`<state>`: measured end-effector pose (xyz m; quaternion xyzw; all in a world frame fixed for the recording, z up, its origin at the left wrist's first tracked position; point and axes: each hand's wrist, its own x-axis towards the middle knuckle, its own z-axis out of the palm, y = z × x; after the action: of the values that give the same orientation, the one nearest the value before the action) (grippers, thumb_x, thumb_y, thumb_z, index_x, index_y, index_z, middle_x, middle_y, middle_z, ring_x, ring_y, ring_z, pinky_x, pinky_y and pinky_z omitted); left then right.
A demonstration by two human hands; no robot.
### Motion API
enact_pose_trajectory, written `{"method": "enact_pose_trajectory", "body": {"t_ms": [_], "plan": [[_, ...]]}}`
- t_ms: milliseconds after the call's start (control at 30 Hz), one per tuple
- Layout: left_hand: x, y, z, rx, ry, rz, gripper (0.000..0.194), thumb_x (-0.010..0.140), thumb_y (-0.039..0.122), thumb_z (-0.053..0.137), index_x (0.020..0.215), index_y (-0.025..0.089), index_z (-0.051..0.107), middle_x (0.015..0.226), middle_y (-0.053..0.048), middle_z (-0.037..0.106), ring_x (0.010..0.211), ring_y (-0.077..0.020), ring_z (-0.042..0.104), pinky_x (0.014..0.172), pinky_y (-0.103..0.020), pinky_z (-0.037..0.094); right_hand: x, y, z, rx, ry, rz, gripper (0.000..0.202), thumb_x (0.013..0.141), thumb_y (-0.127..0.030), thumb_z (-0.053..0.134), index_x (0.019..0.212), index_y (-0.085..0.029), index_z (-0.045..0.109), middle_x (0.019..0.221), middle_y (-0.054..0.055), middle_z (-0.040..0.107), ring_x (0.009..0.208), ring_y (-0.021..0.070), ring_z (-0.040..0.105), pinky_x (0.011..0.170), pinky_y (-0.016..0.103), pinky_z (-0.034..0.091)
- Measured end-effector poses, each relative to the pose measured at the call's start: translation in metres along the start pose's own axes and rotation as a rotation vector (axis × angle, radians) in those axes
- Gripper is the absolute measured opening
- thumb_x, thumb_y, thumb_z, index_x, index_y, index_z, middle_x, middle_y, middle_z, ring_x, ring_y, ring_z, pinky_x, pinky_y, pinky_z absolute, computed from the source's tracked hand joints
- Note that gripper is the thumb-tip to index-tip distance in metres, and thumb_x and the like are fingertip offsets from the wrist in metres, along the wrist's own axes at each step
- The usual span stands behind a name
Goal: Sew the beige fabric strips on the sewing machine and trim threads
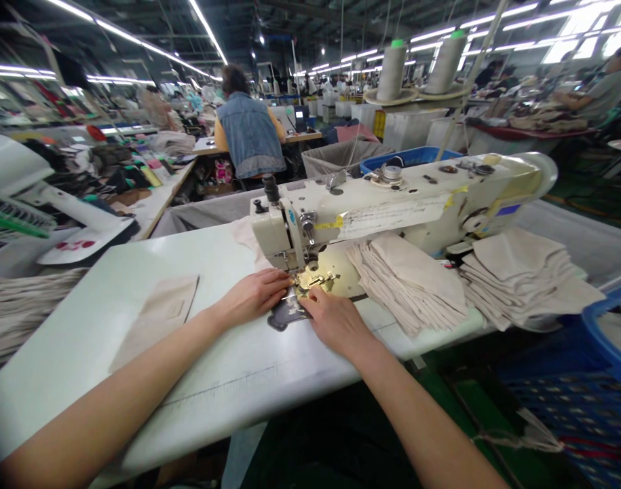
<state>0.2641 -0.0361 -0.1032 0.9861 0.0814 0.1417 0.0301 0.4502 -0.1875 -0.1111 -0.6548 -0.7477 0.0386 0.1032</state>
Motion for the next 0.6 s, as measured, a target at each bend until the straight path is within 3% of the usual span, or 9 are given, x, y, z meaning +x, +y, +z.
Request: {"method": "enact_pose_trajectory", "body": {"t_ms": [367, 600], "plan": [[-0.006, 0.001, 0.010, -0.040, 0.039, -0.058, 0.035, 0.103, 0.026, 0.037, 0.121, 0.015, 0.065, 0.122, -0.013, 0.065, 0.116, -0.0243, 0.060, 0.101, -0.039, 0.053, -0.023, -0.008, 0.015, 0.042, 0.119, 0.130, 0.026, 0.095, -0.017, 0.053, 0.116, -0.021, 0.067, 0.104, 0.006, 0.068, 0.084, 0.0193, 0.068, 0.066, 0.027, 0.043], [-0.007, 0.002, 0.014, -0.052, 0.100, -0.302, 0.040, 0.097, 0.034, 0.054, 0.132, 0.016, 0.056, 0.140, -0.014, 0.056, 0.131, -0.0279, 0.052, 0.113, -0.046, 0.043, -0.022, -0.005, 0.027, 0.078, 0.257, 0.156, 0.023, 0.100, -0.032, 0.048, 0.110, -0.021, 0.065, 0.104, 0.006, 0.074, 0.084, 0.0211, 0.071, 0.070, 0.029, 0.048]]}}
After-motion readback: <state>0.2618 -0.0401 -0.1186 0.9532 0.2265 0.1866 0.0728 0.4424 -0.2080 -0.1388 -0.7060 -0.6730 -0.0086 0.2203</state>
